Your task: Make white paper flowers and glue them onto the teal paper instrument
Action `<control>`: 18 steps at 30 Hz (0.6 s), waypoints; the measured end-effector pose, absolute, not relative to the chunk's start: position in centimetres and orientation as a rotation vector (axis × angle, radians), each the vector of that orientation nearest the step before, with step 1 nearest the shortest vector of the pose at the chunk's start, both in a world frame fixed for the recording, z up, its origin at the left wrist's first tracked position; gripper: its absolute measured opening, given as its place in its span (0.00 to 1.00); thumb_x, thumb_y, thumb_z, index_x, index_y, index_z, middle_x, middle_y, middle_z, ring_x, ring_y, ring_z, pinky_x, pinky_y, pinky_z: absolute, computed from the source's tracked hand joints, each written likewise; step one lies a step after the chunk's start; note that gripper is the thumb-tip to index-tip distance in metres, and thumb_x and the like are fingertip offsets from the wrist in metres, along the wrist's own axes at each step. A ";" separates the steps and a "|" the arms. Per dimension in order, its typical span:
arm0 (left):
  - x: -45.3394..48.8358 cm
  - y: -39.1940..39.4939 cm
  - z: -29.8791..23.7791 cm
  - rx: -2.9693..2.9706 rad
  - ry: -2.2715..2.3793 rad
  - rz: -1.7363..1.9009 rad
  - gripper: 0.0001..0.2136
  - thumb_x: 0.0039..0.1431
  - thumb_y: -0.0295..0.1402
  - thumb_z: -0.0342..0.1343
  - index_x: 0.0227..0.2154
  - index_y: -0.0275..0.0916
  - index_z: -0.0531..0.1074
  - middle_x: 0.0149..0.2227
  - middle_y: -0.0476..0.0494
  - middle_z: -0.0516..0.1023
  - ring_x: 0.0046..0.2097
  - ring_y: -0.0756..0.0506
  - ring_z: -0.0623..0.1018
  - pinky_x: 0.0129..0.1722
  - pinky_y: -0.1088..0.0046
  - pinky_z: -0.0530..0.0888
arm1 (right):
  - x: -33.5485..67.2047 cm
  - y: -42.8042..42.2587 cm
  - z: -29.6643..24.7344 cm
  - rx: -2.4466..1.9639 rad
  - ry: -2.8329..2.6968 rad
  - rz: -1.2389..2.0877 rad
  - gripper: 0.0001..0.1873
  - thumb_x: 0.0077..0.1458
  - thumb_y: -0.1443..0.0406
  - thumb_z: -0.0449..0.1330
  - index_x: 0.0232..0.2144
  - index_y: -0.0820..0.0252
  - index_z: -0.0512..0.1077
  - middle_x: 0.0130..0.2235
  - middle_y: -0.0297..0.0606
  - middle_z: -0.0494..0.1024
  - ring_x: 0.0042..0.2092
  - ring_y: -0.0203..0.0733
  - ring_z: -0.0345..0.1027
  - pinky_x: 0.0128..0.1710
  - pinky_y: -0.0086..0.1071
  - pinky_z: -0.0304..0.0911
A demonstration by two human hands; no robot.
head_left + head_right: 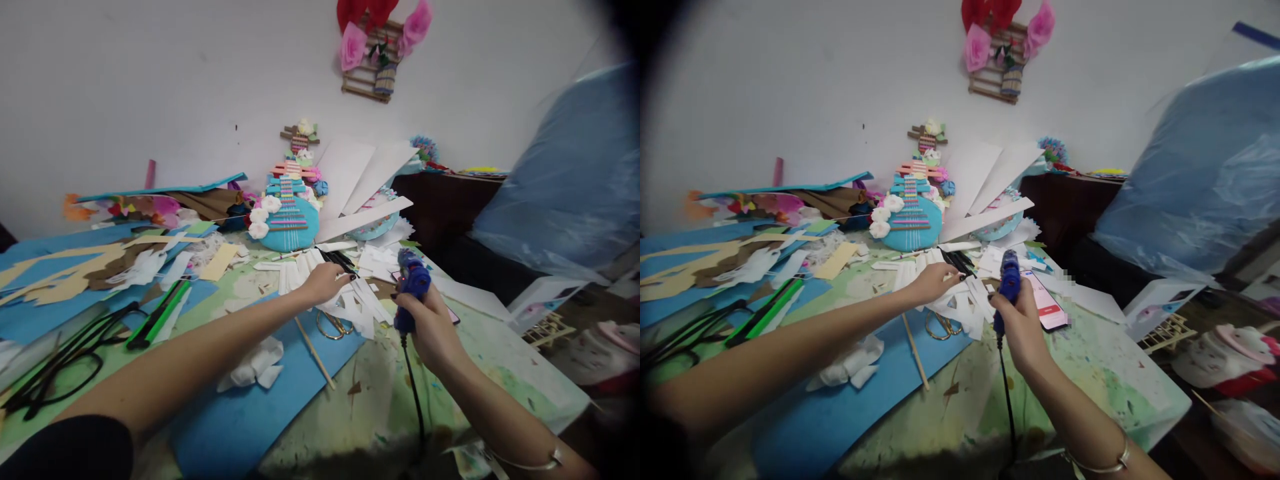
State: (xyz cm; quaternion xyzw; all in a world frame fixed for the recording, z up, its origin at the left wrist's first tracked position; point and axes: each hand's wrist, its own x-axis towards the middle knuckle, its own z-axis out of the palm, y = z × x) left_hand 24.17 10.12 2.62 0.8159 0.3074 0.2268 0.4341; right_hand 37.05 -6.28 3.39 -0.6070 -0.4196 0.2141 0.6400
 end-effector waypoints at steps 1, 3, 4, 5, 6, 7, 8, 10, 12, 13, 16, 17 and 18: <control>23.9 9.5 3.1 2.037 0.712 0.583 0.13 0.52 0.38 0.61 0.37 0.35 0.76 0.51 0.37 0.74 0.58 0.35 0.66 0.51 0.66 0.66 | 36.6 -6.1 3.7 -1.376 -0.957 0.506 0.15 0.45 0.61 0.61 0.37 0.54 0.64 0.31 0.29 0.69 0.30 0.35 0.61 0.28 0.29 0.57; 23.3 8.2 3.9 2.036 0.588 0.576 0.15 0.51 0.37 0.61 0.41 0.36 0.75 0.52 0.37 0.74 0.56 0.37 0.68 0.49 0.66 0.67 | 35.5 -5.5 4.5 -1.354 -0.993 0.562 0.17 0.43 0.61 0.63 0.36 0.56 0.66 0.33 0.32 0.72 0.33 0.37 0.65 0.33 0.31 0.60; 23.0 7.5 4.1 2.020 0.522 0.546 0.15 0.51 0.36 0.61 0.42 0.36 0.75 0.49 0.38 0.76 0.52 0.39 0.72 0.47 0.67 0.69 | 35.1 -5.1 4.8 -1.347 -1.018 0.594 0.18 0.41 0.61 0.64 0.36 0.58 0.67 0.34 0.34 0.73 0.35 0.39 0.66 0.34 0.32 0.61; 22.6 6.8 4.2 1.992 0.456 0.517 0.16 0.51 0.35 0.60 0.43 0.36 0.74 0.46 0.39 0.78 0.47 0.41 0.75 0.45 0.68 0.70 | 34.7 -4.7 5.2 -1.344 -1.042 0.622 0.18 0.40 0.60 0.65 0.35 0.59 0.69 0.34 0.36 0.74 0.36 0.41 0.67 0.36 0.34 0.61; 22.4 6.0 4.2 1.938 0.384 0.489 0.18 0.48 0.33 0.62 0.44 0.36 0.73 0.44 0.41 0.78 0.44 0.43 0.76 0.43 0.69 0.71 | 34.3 -4.3 5.5 -1.345 -1.065 0.643 0.18 0.39 0.60 0.65 0.34 0.61 0.70 0.35 0.38 0.75 0.36 0.42 0.67 0.36 0.35 0.61; 22.2 5.3 4.2 1.793 0.306 0.477 0.21 0.42 0.30 0.64 0.43 0.35 0.72 0.42 0.41 0.78 0.42 0.43 0.77 0.42 0.68 0.72 | 34.1 -3.9 5.7 -1.348 -1.086 0.654 0.18 0.38 0.60 0.65 0.34 0.61 0.71 0.34 0.39 0.75 0.36 0.43 0.68 0.37 0.36 0.62; 22.0 4.7 4.0 1.647 0.269 0.477 0.23 0.39 0.29 0.66 0.42 0.34 0.71 0.39 0.42 0.78 0.40 0.43 0.77 0.40 0.68 0.72 | 33.9 -3.6 6.0 -1.355 -1.108 0.657 0.17 0.37 0.60 0.65 0.32 0.61 0.71 0.34 0.39 0.75 0.37 0.43 0.67 0.37 0.36 0.62; 21.9 3.4 3.7 1.409 0.292 0.596 0.19 0.39 0.31 0.66 0.37 0.34 0.71 0.34 0.44 0.77 0.39 0.43 0.77 0.41 0.67 0.72 | 33.5 -2.9 6.5 -1.375 -1.158 0.646 0.16 0.35 0.61 0.66 0.31 0.61 0.72 0.33 0.37 0.75 0.37 0.43 0.67 0.38 0.36 0.61; 21.8 2.5 3.7 1.323 0.386 0.670 0.17 0.40 0.32 0.65 0.36 0.34 0.71 0.35 0.43 0.78 0.41 0.42 0.77 0.43 0.66 0.72 | 33.1 -2.5 7.0 -1.403 -1.220 0.648 0.15 0.33 0.64 0.67 0.28 0.60 0.72 0.31 0.34 0.74 0.36 0.42 0.67 0.36 0.35 0.61; 21.8 2.1 3.7 1.307 0.438 0.700 0.18 0.40 0.31 0.65 0.37 0.35 0.71 0.38 0.43 0.78 0.43 0.41 0.76 0.45 0.65 0.71 | 32.9 -2.4 7.2 -1.416 -1.258 0.660 0.15 0.31 0.65 0.68 0.28 0.59 0.73 0.30 0.32 0.74 0.35 0.42 0.67 0.36 0.34 0.61; 21.4 1.4 4.3 1.274 0.540 0.757 0.22 0.41 0.30 0.64 0.43 0.37 0.71 0.44 0.42 0.78 0.49 0.39 0.75 0.50 0.63 0.69 | 33.1 -1.8 8.0 -1.432 -1.398 0.712 0.17 0.29 0.66 0.71 0.29 0.58 0.76 0.30 0.31 0.77 0.35 0.42 0.70 0.36 0.34 0.63; 21.1 1.3 4.5 1.265 0.553 0.768 0.22 0.42 0.30 0.64 0.44 0.37 0.70 0.44 0.42 0.78 0.51 0.39 0.74 0.52 0.62 0.69 | 33.8 -1.4 8.3 -1.444 -1.436 0.715 0.18 0.30 0.64 0.71 0.30 0.58 0.77 0.32 0.32 0.78 0.36 0.42 0.71 0.37 0.34 0.63; 20.7 1.3 4.7 1.258 0.561 0.773 0.23 0.42 0.31 0.64 0.45 0.38 0.69 0.44 0.42 0.78 0.51 0.39 0.74 0.53 0.61 0.68 | 34.9 -0.8 8.5 -1.465 -1.461 0.703 0.18 0.32 0.62 0.71 0.31 0.58 0.78 0.33 0.33 0.79 0.37 0.43 0.72 0.38 0.34 0.64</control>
